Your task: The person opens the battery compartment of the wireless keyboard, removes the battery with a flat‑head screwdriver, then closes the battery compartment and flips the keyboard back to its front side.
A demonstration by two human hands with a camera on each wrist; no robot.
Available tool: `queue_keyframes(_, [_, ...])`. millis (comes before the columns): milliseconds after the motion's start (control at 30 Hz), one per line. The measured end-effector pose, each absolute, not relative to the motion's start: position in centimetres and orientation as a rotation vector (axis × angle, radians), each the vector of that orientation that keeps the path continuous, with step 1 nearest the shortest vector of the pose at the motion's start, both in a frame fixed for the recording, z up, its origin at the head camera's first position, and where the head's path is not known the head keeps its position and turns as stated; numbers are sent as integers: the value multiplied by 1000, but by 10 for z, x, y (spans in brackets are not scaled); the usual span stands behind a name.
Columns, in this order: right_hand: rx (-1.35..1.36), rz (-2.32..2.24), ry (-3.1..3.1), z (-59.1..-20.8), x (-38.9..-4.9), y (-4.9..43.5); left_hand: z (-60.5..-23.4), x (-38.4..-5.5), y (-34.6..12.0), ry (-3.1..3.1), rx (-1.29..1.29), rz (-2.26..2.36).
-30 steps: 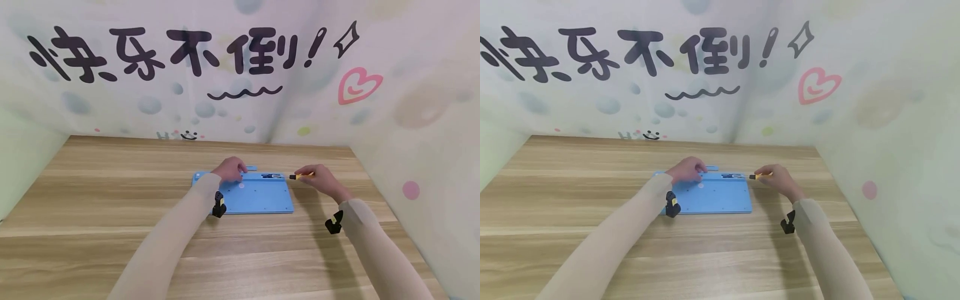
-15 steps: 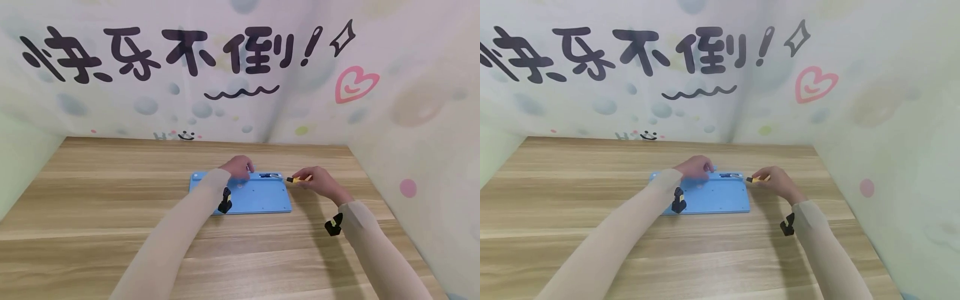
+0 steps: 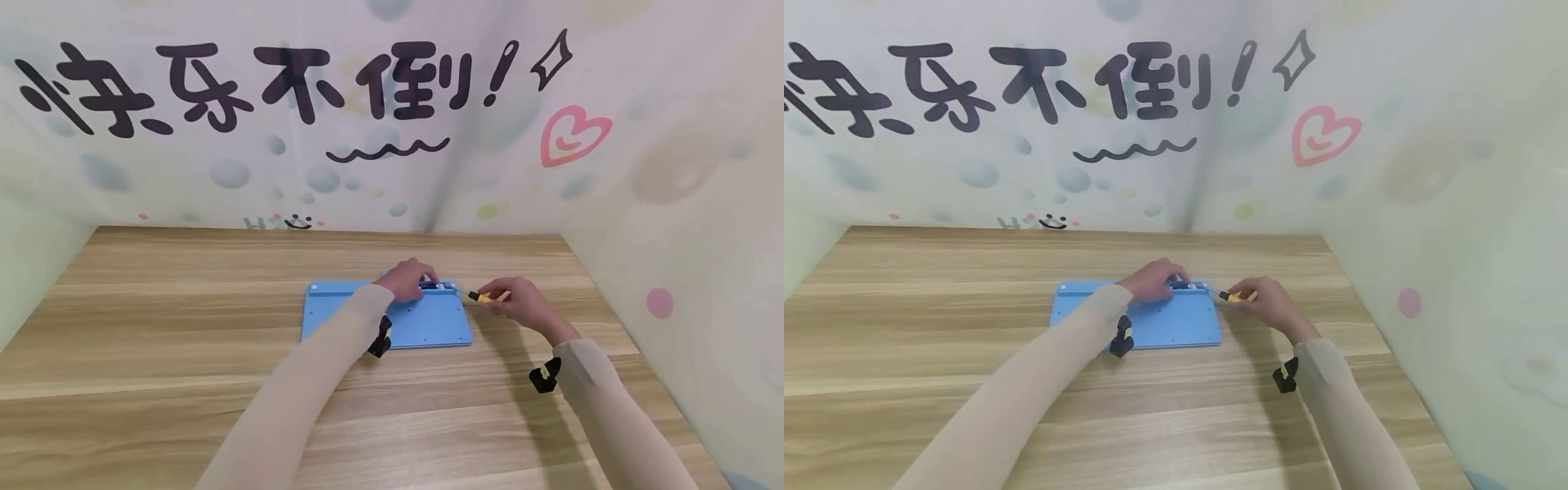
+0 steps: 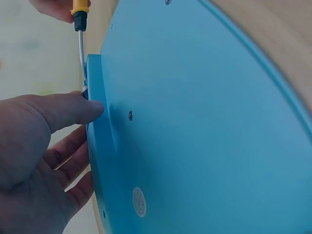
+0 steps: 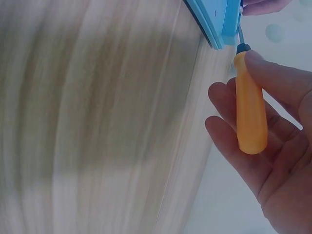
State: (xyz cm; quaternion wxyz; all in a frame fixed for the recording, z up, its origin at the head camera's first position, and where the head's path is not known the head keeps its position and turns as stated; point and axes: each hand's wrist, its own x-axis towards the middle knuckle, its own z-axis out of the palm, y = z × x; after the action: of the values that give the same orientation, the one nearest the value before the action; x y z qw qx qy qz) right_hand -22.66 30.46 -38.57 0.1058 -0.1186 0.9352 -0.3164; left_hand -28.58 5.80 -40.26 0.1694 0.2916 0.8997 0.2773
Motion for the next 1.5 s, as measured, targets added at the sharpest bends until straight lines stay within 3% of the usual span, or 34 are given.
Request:
queue_keyframes(600, [-212,-998,2815,-398,-211,319,-399,-301,74,2521,923,530])
queue_keyframes(1500, [162,-1002,2969,-419,-201,318,-388,-294,79,2522,852,548])
